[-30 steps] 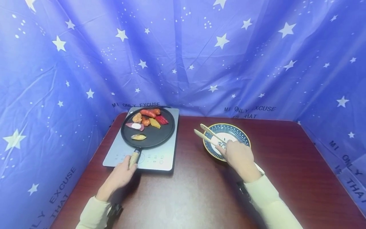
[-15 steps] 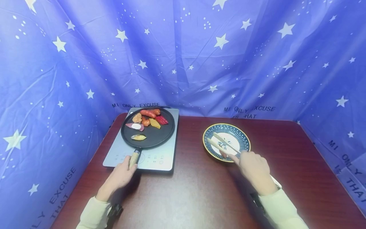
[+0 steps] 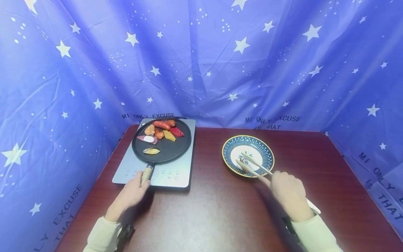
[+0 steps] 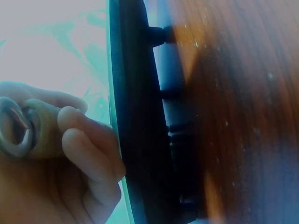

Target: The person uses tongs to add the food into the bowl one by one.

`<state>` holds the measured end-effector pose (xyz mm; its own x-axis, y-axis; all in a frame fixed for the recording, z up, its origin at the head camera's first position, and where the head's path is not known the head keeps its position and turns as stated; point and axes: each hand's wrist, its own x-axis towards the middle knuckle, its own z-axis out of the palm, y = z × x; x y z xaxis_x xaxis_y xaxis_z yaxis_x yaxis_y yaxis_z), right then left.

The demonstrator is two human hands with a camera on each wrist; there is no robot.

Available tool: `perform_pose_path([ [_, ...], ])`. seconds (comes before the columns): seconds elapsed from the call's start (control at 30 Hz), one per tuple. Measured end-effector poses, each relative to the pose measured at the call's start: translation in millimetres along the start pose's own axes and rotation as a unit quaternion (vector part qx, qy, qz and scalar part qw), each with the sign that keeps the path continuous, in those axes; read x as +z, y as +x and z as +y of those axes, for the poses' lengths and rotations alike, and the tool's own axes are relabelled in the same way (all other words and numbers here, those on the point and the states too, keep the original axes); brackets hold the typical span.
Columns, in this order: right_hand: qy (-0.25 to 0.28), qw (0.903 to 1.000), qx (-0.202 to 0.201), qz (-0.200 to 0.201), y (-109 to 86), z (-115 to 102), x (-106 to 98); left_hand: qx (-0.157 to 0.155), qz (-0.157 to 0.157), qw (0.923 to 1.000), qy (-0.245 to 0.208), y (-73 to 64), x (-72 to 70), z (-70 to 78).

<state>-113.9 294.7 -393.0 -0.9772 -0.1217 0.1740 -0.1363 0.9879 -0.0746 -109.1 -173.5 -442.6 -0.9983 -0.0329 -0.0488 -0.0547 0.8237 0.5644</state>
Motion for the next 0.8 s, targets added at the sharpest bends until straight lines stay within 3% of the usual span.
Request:
perform_pose_path([
  [0.37, 0.004, 0.9987, 0.02, -0.046, 0.5, 4, -4, 0.003, 0.004, 1.0, -0.001, 0.8, 1.5, -1.2],
  [0.8, -0.005, 0.9976, 0.007, -0.069, 10.8, 12, -6, -0.005, -0.003, 1.0, -0.004, 0.8, -0.8, 0.6],
])
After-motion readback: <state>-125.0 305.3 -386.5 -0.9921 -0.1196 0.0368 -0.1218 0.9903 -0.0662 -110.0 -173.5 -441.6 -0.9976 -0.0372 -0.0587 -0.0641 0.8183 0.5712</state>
